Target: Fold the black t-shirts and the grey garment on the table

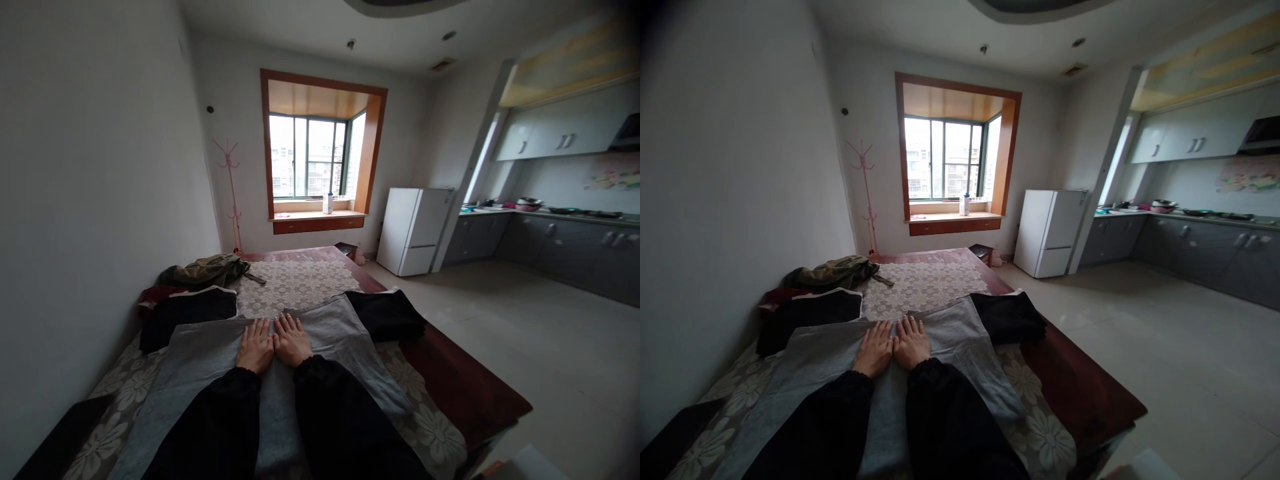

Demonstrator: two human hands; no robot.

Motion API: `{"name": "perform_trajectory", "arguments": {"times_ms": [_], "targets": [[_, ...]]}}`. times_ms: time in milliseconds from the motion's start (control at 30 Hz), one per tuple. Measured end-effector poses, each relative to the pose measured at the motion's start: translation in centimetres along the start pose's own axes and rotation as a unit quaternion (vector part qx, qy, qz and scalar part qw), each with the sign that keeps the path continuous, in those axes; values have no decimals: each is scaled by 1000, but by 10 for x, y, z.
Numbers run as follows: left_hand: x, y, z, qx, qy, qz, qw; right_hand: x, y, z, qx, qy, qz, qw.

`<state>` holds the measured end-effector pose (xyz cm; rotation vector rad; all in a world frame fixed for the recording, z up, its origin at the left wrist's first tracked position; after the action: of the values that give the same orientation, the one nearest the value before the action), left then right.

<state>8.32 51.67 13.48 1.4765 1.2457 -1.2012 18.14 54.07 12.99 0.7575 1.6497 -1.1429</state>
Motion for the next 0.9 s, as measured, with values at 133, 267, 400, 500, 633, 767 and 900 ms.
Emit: {"name": "perform_trajectory", "arguments": {"times_ms": [133,267,400,500,633,767,900], "targets": [[1,0,-2,5,-10,-8,1000,1,0,-2,-5,-2,-2,1000],[3,4,0,14,-17,-16,1000,0,1,-1,-11,6,-6,1000],[8,7,5,17,-38,-21,999,1,3,2,-20,6,-10,1000],[7,10,7,15,-48,-17,999,0,4,5,-17,10,-13,1000],[2,12,8,12,-57,-15,998,0,2,10,-16,8,-19,1000],[1,13,9,16,-62,-22,998,-1,-1,15,-20,7,-14,1000],[2,14,8,21,-59,-26,998,-3,-2,17,-22,7,-20,1000]]}}
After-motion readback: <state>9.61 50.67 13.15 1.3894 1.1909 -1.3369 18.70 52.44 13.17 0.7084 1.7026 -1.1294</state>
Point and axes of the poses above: each hand's wrist, its own z-axis away from the middle knuckle, its own x-axis out of the palm, y = z × x, the point moved 8 cm from there along -z, towards the middle knuckle, and after that the axes turned 8 degrees about x, right-handed, at the moved point
